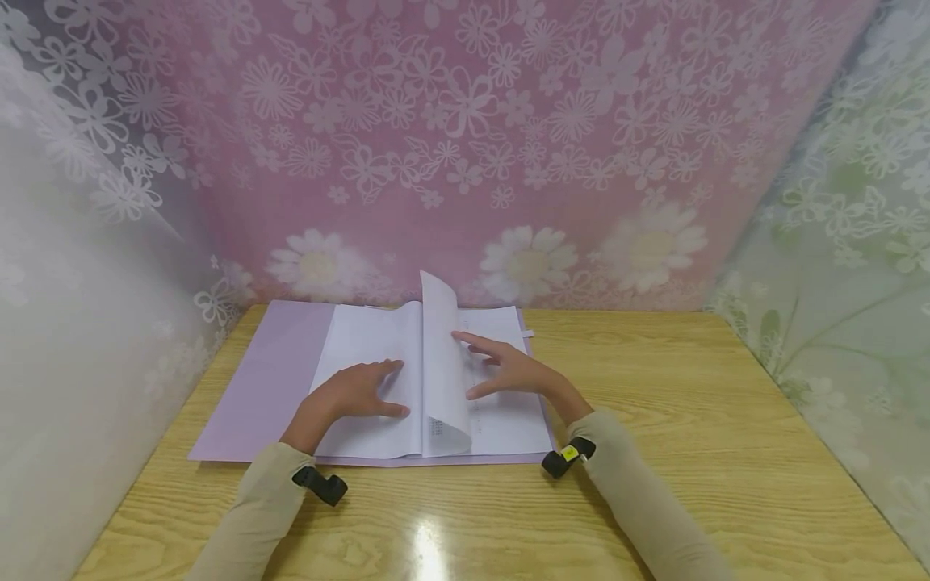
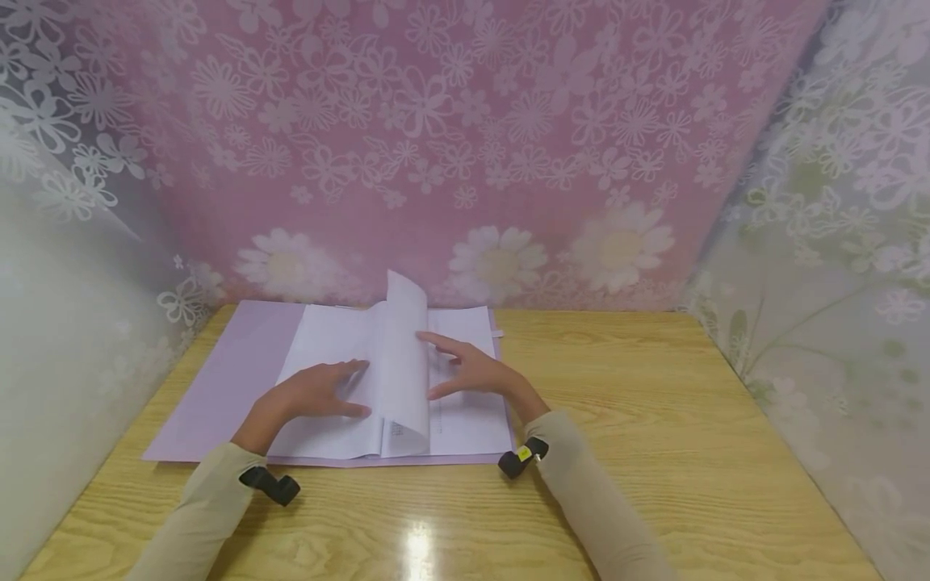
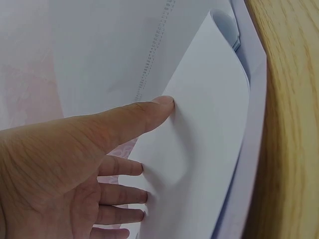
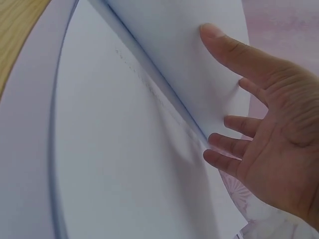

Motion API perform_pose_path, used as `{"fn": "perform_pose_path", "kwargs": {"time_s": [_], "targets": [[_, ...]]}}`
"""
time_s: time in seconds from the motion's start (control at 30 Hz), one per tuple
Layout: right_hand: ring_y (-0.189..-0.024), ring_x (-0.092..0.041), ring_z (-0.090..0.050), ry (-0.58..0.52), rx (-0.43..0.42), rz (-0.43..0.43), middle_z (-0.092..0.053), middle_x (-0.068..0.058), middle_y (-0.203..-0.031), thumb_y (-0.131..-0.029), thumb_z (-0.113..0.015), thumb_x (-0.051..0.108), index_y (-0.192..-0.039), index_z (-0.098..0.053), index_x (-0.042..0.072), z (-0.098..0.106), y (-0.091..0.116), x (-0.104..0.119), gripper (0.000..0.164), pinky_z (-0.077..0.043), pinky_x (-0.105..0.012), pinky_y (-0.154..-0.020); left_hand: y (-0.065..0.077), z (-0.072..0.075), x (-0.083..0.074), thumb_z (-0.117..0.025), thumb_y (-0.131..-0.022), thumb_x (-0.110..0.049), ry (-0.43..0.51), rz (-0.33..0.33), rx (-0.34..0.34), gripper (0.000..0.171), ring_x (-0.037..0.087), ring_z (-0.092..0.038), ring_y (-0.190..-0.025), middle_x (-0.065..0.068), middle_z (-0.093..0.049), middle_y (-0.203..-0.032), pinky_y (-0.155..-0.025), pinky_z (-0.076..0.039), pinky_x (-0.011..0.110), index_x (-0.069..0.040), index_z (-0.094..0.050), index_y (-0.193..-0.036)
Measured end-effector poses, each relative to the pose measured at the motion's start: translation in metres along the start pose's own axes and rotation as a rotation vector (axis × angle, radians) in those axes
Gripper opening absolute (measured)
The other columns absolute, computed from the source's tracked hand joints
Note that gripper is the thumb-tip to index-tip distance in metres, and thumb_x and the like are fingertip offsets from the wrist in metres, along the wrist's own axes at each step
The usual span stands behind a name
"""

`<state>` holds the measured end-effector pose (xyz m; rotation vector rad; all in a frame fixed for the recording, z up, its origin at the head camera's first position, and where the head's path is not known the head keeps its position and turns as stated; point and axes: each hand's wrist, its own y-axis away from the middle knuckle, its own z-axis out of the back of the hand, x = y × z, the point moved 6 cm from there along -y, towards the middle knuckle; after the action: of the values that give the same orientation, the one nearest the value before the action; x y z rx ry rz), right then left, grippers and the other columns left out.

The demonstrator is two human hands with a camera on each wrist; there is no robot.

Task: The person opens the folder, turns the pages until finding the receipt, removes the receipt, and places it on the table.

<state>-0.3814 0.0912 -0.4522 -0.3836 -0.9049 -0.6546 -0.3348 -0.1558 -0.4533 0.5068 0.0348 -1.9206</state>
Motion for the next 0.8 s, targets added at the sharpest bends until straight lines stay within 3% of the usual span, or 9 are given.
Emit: {"fn": "perform_pose_path", "kwargs": {"time_s": [0.37,0.8], "targets": [[-0.156,-0.029,-0.026,0.024,-0.007,-0.032,-0.022,0.009,-0.17,-0.081,-0.089,0.028,-0.161,-0.029,0.036,0.002,-0.003,-0.001,0.1,-0.029,-0.058,-0.123,0.002,0.002,-0.001,-0.076,-0.084,-0.06,-0.011,-0.002,-0.016,0.097,0.04,-0.043,-0.146,0.02,-0.042,-0.159,-0.116,-0.039,0.056,-0.007,-0.039,-0.157],[-0.156,-0.034,-0.027,0.007,0.005,-0.002,-0.022,0.005,-0.171,-0.082,-0.088,0.028,-0.162,-0.029,0.031,-0.001,-0.002,0.0,0.1,-0.031,-0.059,-0.122,0.008,0.019,-0.012,-0.076,-0.087,-0.055,-0.011,-0.029,-0.087,0.091,0.038,-0.045,-0.145,0.017,-0.045,-0.158,-0.117,-0.04,0.053,-0.005,-0.042,-0.155]]}}
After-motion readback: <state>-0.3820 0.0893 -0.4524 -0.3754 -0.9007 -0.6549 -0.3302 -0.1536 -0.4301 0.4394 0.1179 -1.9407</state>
